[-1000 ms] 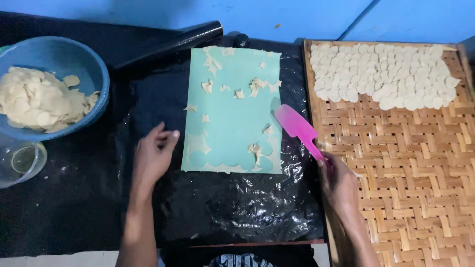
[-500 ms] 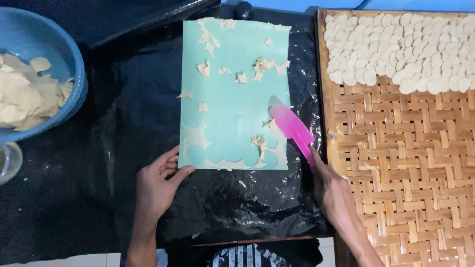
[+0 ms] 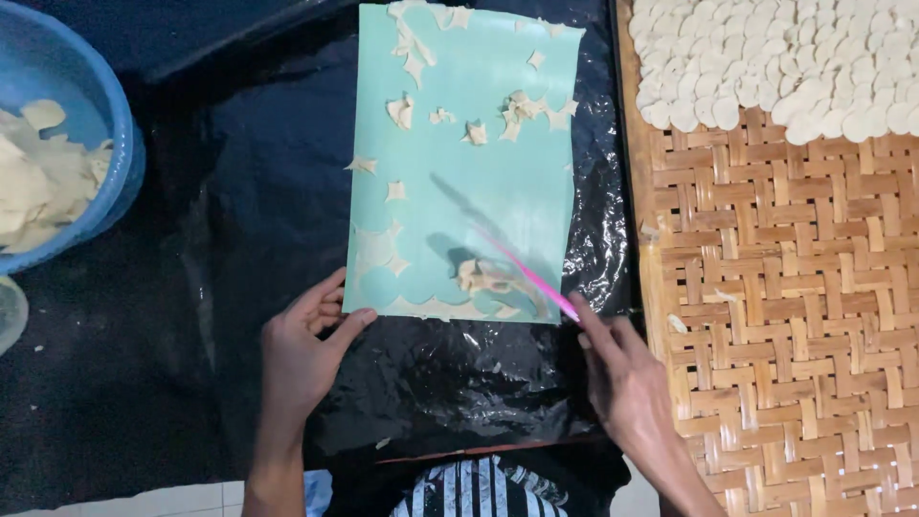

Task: Flattening dough using a roller and a spatula on a flat surface to prepare crackers for drying.

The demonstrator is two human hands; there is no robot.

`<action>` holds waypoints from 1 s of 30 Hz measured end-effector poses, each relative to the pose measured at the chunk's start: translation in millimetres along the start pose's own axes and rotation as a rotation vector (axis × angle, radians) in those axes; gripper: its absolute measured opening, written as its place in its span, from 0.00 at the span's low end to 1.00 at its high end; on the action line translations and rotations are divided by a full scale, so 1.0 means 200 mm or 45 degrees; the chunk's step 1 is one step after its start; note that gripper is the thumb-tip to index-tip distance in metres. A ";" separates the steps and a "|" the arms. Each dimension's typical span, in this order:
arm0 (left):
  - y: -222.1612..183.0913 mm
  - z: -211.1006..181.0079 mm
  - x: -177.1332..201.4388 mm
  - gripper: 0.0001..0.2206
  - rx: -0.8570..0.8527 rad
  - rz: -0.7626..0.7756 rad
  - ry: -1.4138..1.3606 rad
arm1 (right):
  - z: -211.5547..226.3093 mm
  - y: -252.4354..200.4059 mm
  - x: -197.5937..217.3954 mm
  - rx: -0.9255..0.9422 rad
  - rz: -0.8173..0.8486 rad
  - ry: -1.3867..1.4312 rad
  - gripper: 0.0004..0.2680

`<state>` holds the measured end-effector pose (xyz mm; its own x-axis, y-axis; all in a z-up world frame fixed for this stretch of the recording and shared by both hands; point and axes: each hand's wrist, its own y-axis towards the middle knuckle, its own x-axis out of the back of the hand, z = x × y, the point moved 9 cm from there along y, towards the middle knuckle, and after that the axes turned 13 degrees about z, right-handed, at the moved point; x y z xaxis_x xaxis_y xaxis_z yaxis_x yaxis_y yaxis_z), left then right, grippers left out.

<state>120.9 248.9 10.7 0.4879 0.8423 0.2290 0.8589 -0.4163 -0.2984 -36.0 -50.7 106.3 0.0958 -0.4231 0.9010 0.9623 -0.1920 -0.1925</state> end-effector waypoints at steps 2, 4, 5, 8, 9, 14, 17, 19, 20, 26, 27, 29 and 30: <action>0.00 -0.01 0.00 0.28 0.003 0.005 -0.050 | -0.06 0.01 0.02 -0.030 -0.062 -0.041 0.17; 0.00 0.00 -0.01 0.28 0.010 0.021 -0.098 | -0.11 0.00 0.04 -0.071 -0.122 -0.080 0.14; 0.00 0.02 -0.01 0.28 0.016 0.015 -0.100 | -0.13 -0.01 0.05 -0.103 -0.167 -0.089 0.12; 0.00 0.03 0.00 0.28 0.066 0.035 -0.108 | -0.23 -0.03 0.04 -0.175 -0.169 -0.100 0.08; 0.00 0.03 0.00 0.29 0.109 0.066 -0.117 | -0.27 -0.03 0.03 -0.221 -0.127 -0.105 0.07; -0.01 0.00 0.00 0.28 0.066 0.027 -0.082 | -0.19 -0.14 -0.03 -0.220 0.003 -0.042 0.19; -0.01 -0.01 0.00 0.28 0.031 0.004 -0.065 | -0.16 -0.19 -0.21 -0.225 0.143 0.001 0.22; -0.01 -0.02 0.00 0.29 0.038 -0.005 -0.057 | -0.03 -0.17 -0.27 -0.062 0.126 0.005 0.23; -0.01 -0.03 0.00 0.29 0.074 0.004 0.016 | 0.02 -0.14 -0.30 -0.078 0.159 0.034 0.22; 0.00 0.05 -0.01 0.32 0.019 0.107 -0.041 | 0.27 0.00 -0.38 0.049 0.229 0.145 0.22; 0.00 0.07 -0.02 0.34 0.039 0.162 -0.058 | 0.31 0.03 -0.37 0.067 0.249 0.218 0.22; 0.00 0.08 -0.01 0.34 -0.006 0.179 -0.090 | 0.35 0.04 -0.31 0.138 0.180 0.240 0.21; 0.01 0.08 -0.02 0.35 -0.052 0.211 -0.117 | 0.37 0.05 -0.26 0.194 0.106 0.266 0.20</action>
<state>117.7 250.3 -5.9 0.6083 0.7881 0.0938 0.7746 -0.5638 -0.2866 -13.0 35.6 86.0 0.1367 -0.6084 0.7817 0.9821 -0.0201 -0.1874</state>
